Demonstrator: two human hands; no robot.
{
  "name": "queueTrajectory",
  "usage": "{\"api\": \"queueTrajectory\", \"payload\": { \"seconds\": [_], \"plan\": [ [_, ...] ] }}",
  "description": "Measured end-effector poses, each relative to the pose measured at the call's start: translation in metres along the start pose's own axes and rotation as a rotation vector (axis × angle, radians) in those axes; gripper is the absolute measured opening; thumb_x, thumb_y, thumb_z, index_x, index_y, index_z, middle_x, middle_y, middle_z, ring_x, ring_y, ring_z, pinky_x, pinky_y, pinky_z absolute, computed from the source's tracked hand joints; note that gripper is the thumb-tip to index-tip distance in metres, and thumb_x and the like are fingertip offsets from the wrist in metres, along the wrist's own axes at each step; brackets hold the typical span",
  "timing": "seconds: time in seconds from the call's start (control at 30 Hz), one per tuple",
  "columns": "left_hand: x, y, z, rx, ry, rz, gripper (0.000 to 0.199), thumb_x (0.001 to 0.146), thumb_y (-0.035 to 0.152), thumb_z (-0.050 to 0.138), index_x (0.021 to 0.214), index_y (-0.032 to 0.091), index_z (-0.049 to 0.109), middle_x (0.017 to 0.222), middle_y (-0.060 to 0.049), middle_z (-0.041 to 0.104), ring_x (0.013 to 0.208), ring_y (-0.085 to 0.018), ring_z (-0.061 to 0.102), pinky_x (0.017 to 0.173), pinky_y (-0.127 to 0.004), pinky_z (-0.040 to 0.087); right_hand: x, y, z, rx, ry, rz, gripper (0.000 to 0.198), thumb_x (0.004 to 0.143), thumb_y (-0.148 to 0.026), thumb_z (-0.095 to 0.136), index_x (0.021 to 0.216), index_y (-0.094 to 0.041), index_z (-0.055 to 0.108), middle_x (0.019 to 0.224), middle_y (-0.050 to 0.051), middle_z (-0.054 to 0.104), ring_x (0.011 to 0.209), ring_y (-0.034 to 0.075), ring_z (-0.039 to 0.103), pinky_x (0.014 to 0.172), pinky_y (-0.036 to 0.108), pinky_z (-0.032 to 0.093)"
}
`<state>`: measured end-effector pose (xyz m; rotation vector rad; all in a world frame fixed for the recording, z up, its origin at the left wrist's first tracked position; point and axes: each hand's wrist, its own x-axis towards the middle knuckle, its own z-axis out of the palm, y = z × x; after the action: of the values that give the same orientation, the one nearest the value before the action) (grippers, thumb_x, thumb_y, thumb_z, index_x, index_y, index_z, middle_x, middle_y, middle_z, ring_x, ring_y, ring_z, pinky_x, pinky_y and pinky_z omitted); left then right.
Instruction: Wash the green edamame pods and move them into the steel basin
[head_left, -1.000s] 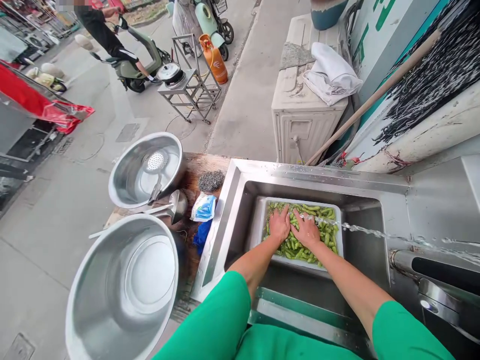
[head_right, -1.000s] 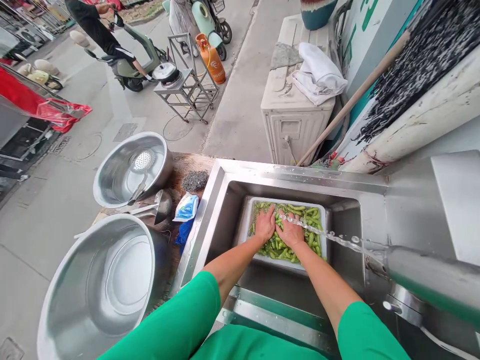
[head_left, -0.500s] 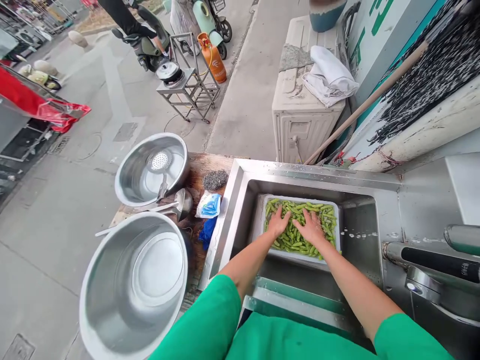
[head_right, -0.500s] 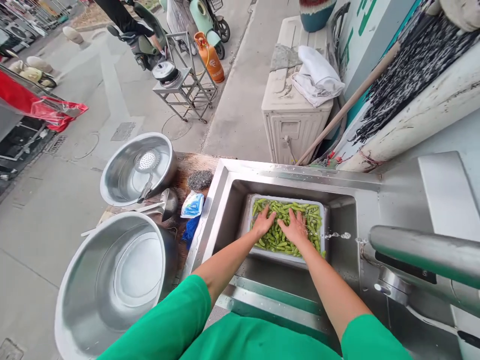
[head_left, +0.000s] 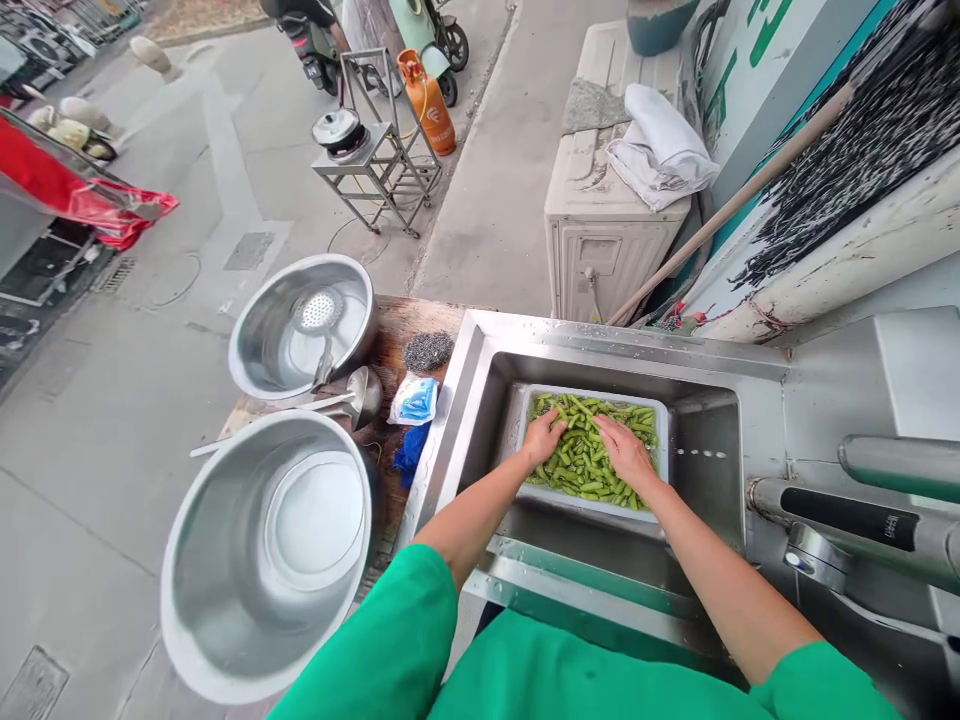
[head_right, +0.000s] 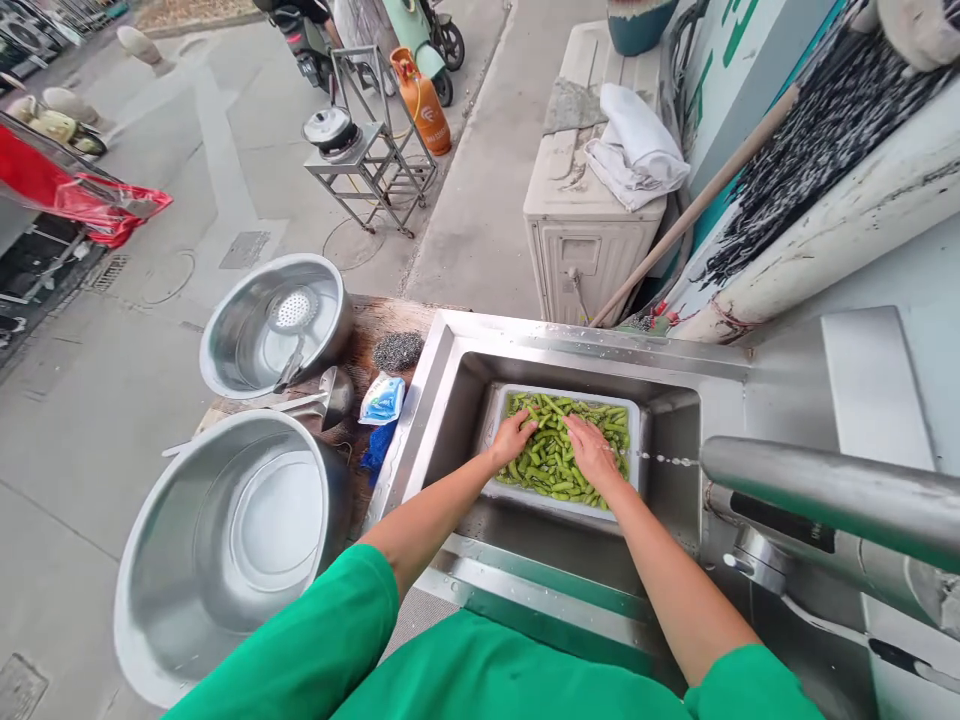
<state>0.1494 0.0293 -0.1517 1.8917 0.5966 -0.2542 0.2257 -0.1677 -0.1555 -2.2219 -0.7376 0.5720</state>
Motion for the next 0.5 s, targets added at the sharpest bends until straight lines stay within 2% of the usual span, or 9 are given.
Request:
{"api": "queueTrajectory", "payload": {
  "seconds": [0.07, 0.1, 0.13, 0.2, 0.27, 0.33, 0.4, 0.43, 0.5],
  "plan": [
    [-0.009, 0.01, -0.005, 0.089, -0.08, -0.015, 0.048, 0.088, 0.02, 0.052, 0.136, 0.019, 0.059, 0.145, -0.01, 0.052, 0.138, -0.025, 0.044, 0.117, -0.037, 0.032, -0.009, -0.004, -0.006, -0.079, -0.069, 0.11, 0.05, 0.097, -0.038, 0.036, 0.14, -0.021, 0.054, 0.145, 0.013, 0.05, 0.138, 0.03, 0.04, 0.112, 0.052, 0.035],
    [-0.014, 0.013, -0.006, 0.149, -0.122, -0.042, 0.056, 0.084, 0.02, 0.057, 0.14, 0.021, 0.054, 0.153, -0.01, 0.042, 0.142, -0.028, 0.038, 0.119, -0.039, 0.029, -0.012, -0.006, -0.005, -0.148, -0.112, 0.188, 0.057, 0.095, -0.043, 0.044, 0.146, -0.02, 0.047, 0.151, 0.015, 0.042, 0.14, 0.034, 0.036, 0.109, 0.054, 0.037],
    [-0.018, 0.014, -0.004, 0.206, -0.159, -0.07, 0.071, 0.08, 0.022, 0.063, 0.148, 0.024, 0.044, 0.16, -0.01, 0.029, 0.145, -0.031, 0.032, 0.12, -0.041, 0.028, -0.016, -0.008, -0.001, -0.218, -0.158, 0.249, 0.075, 0.088, -0.047, 0.056, 0.154, -0.02, 0.034, 0.157, 0.018, 0.029, 0.14, 0.037, 0.034, 0.105, 0.055, 0.04],
    [-0.022, 0.009, 0.004, 0.336, -0.285, -0.137, 0.116, 0.06, 0.029, 0.082, 0.157, 0.031, 0.019, 0.165, -0.012, 0.001, 0.147, -0.042, 0.022, 0.118, -0.051, 0.028, -0.019, -0.008, 0.014, -0.381, -0.289, 0.248, 0.106, 0.068, -0.042, 0.078, 0.157, -0.029, 0.023, 0.163, 0.016, 0.008, 0.14, 0.046, 0.03, 0.095, 0.058, 0.046],
    [-0.02, -0.002, 0.015, 0.421, -0.387, -0.166, 0.133, 0.045, 0.029, 0.089, 0.156, 0.037, 0.016, 0.165, -0.01, -0.009, 0.145, -0.049, 0.018, 0.116, -0.059, 0.028, -0.018, -0.003, 0.033, -0.521, -0.274, 0.215, 0.106, 0.063, -0.032, 0.081, 0.155, -0.034, 0.028, 0.163, 0.016, 0.003, 0.134, 0.051, 0.036, 0.092, 0.06, 0.046],
    [-0.014, -0.012, 0.026, 0.397, -0.272, -0.124, 0.12, 0.05, 0.029, 0.085, 0.155, 0.037, 0.025, 0.166, -0.009, 0.001, 0.144, -0.046, 0.024, 0.117, -0.056, 0.028, -0.014, 0.004, 0.046, -0.546, -0.196, 0.188, 0.09, 0.071, -0.026, 0.075, 0.152, -0.03, 0.037, 0.16, 0.02, 0.013, 0.127, 0.047, 0.048, 0.09, 0.055, 0.049],
    [-0.009, -0.016, 0.032, 0.321, -0.113, -0.07, 0.088, 0.064, 0.026, 0.075, 0.147, 0.033, 0.045, 0.161, -0.008, 0.025, 0.142, -0.038, 0.036, 0.117, -0.047, 0.032, -0.007, 0.011, 0.05, -0.477, -0.122, 0.167, 0.069, 0.08, -0.026, 0.066, 0.146, -0.025, 0.048, 0.154, 0.021, 0.028, 0.122, 0.04, 0.055, 0.091, 0.05, 0.051],
    [-0.007, -0.016, 0.034, 0.29, -0.069, -0.046, 0.073, 0.069, 0.022, 0.069, 0.14, 0.032, 0.055, 0.155, -0.007, 0.037, 0.139, -0.034, 0.042, 0.116, -0.043, 0.035, -0.004, 0.014, 0.049, -0.427, -0.091, 0.152, 0.06, 0.083, -0.026, 0.061, 0.142, -0.024, 0.052, 0.151, 0.02, 0.034, 0.121, 0.037, 0.056, 0.093, 0.048, 0.051],
    [-0.003, -0.009, 0.034, 0.279, -0.078, -0.012, 0.055, 0.071, 0.017, 0.063, 0.125, 0.029, 0.067, 0.141, -0.007, 0.055, 0.131, -0.03, 0.051, 0.112, -0.038, 0.041, 0.004, 0.02, 0.044, -0.326, -0.041, 0.114, 0.051, 0.084, -0.026, 0.055, 0.135, -0.026, 0.059, 0.144, 0.016, 0.044, 0.122, 0.034, 0.056, 0.096, 0.046, 0.051]
  ]
}}
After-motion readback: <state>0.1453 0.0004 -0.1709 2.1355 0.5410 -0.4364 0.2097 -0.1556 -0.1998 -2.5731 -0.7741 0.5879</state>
